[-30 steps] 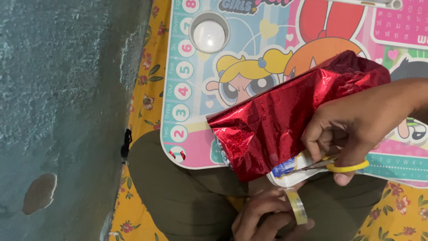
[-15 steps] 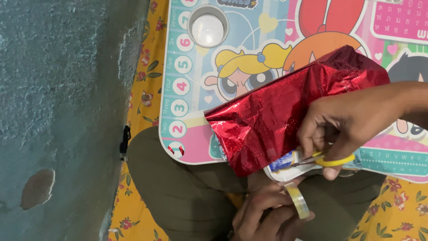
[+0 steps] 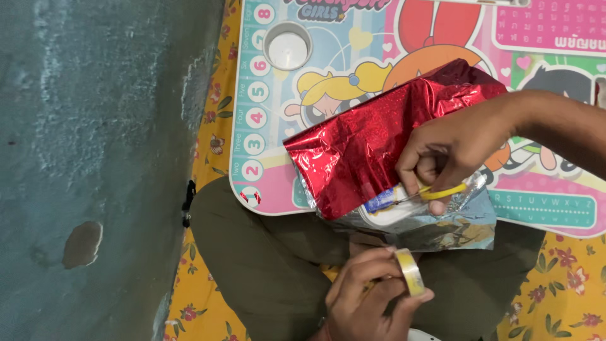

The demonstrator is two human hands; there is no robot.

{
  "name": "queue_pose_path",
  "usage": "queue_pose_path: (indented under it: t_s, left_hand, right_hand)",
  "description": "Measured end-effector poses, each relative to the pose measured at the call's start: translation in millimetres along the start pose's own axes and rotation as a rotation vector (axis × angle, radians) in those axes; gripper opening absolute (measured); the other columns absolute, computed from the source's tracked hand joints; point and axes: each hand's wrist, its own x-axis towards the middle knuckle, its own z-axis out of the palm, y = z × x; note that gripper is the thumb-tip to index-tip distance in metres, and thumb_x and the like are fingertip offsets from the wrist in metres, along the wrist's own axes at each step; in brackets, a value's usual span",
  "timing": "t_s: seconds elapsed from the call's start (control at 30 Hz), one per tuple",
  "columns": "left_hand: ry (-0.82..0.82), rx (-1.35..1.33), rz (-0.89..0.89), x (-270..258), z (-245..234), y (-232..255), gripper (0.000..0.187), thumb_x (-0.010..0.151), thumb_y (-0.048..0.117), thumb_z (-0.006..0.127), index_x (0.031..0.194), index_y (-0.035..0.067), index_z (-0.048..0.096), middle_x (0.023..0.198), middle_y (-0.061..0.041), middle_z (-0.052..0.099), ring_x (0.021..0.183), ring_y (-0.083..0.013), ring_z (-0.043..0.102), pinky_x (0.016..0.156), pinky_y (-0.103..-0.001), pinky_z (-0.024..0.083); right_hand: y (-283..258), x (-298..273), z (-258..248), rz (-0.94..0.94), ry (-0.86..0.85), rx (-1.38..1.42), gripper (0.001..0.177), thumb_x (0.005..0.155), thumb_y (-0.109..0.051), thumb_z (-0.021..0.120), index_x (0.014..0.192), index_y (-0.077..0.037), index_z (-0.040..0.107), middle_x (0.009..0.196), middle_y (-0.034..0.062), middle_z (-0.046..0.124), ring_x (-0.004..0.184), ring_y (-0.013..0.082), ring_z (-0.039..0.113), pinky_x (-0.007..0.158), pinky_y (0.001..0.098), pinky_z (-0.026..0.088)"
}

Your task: The person cuts a sheet of holographic wrapping paper with scissors, then wraps a rectangular container with red foil paper. They secure the wrapping by applying and cutting clear tape with scissors, folding edges and smoothing the surface.

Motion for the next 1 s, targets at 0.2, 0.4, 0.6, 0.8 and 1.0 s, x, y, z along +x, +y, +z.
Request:
queue_pose_path:
  t_s: [0.2,0.4,0.6,0.8,1.0]
  left_hand:
    - [0.130,-0.077,-0.066,-10,-14,-1,0.025,0.078,0.009,0.092,0.091,0.005,0.071,0.104,-0.011,0.068,0.103,-0.0279,0.076,0.089,-0.036,0.066]
    - [0.227,-0.032,-0.241,-17,-45,-3,0.021,0.080,0.004,0.085,0.096,0.000,0.072,0.110,-0.014,0.066,0.099,-0.0222,0.068,0.090,-0.030,0.053]
    - [0.272,-0.140,-0.276,-19,-58,1,0.016,0.089,0.001,0.078,0.101,-0.002,0.068,0.119,-0.012,0.059,0.104,-0.0185,0.063,0.095,-0.029,0.051]
    - [0.270,-0.159,-0.252,-26,-58,5,0.015,0.091,0.003,0.078,0.102,-0.002,0.068,0.119,-0.011,0.059,0.105,-0.0174,0.063,0.096,-0.029,0.051]
    - [0.282,-0.174,-0.266,-28,-54,-1,0.015,0.091,0.002,0.077,0.103,-0.002,0.068,0.120,-0.011,0.057,0.106,-0.0173,0.061,0.097,-0.029,0.050]
  right_hand:
    - [-17,-23,14,0.074,0.047,-0.249,0.042,0.078,-0.032,0.085,0.116,-0.013,0.079,0.061,-0.0066,0.066,0.055,0.0072,0.057,0.052,0.0294,0.045]
    - [-15,-24,73,-0.271,0.785,-0.484,0.075,0.063,-0.042,0.092,0.133,-0.024,0.069,0.092,0.0016,0.068,0.080,0.0175,0.067,0.060,0.0359,0.053]
    - [-1,6,106,-0.471,1.041,-0.762,0.073,0.065,-0.030,0.086,0.133,-0.018,0.061,0.110,0.0098,0.066,0.106,0.0309,0.063,0.081,0.0451,0.052]
    - [15,19,116,-0.519,1.185,-0.866,0.064,0.071,-0.017,0.080,0.134,-0.017,0.065,0.099,0.0099,0.066,0.095,0.0280,0.064,0.076,0.0439,0.052]
    - [19,43,130,-0.637,1.482,-0.877,0.051,0.072,-0.009,0.080,0.122,-0.013,0.072,0.081,0.0050,0.064,0.079,0.0260,0.064,0.066,0.0407,0.052]
